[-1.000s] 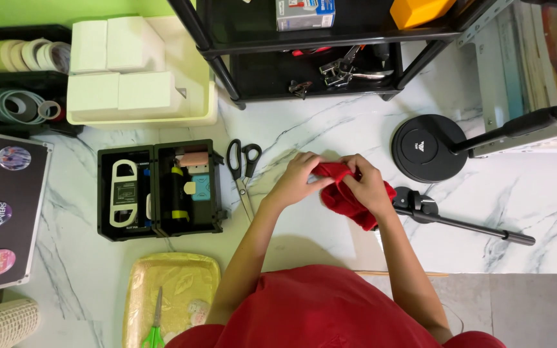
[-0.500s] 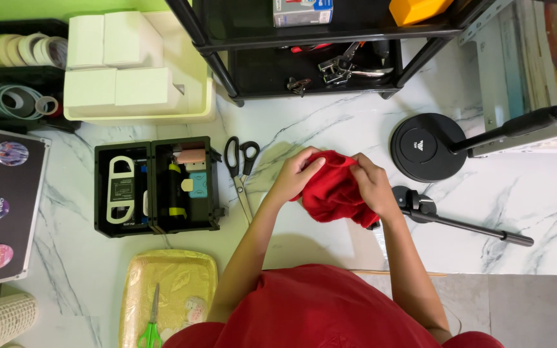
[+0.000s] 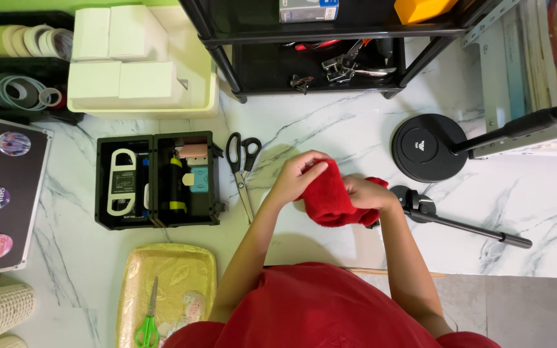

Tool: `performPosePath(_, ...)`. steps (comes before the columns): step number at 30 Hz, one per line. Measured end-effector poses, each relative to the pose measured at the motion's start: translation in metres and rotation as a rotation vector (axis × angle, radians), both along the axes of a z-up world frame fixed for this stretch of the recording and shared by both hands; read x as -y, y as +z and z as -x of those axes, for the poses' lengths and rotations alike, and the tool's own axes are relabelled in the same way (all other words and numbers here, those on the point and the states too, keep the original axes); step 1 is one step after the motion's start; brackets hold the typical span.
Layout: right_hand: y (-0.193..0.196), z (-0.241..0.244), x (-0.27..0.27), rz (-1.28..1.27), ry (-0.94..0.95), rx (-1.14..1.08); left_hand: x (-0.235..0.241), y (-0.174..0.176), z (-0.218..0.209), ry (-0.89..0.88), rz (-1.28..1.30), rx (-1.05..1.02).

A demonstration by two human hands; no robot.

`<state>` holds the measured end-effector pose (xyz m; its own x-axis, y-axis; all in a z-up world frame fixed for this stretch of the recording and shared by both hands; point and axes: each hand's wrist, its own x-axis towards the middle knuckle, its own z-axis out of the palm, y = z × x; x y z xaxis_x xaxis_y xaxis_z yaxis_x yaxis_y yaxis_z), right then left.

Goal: Cleaning and organizing various tools and office supplies into a storage case.

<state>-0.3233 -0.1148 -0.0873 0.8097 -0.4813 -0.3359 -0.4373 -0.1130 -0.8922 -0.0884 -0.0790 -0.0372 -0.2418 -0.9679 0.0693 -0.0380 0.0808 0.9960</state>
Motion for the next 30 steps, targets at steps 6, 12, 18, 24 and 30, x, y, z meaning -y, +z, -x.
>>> performPosePath(6, -0.049, 0.007, -0.006, -0.529, -0.469, 0.556, 0.003, -0.034, -0.006, 0.187, -0.070, 0.044)
performPosePath(12, -0.030, 0.013, -0.011, -0.661, -0.740, 0.540, -0.013, -0.041, -0.014, 0.173, -0.094, 0.116)
performPosePath(18, 0.056, -0.025, -0.022, 0.266, -0.298, -0.299, -0.048, -0.040, -0.031, 0.169, 0.059, 0.415)
performPosePath(24, 0.114, -0.068, -0.061, 0.739, -0.407, -0.167, -0.098, -0.002, -0.048, 0.337, 0.204, 0.411)
performPosePath(30, 0.094, -0.113, -0.095, 0.372, -0.149, 0.106, -0.156, 0.008, -0.064, 0.602, 0.008, 0.265)
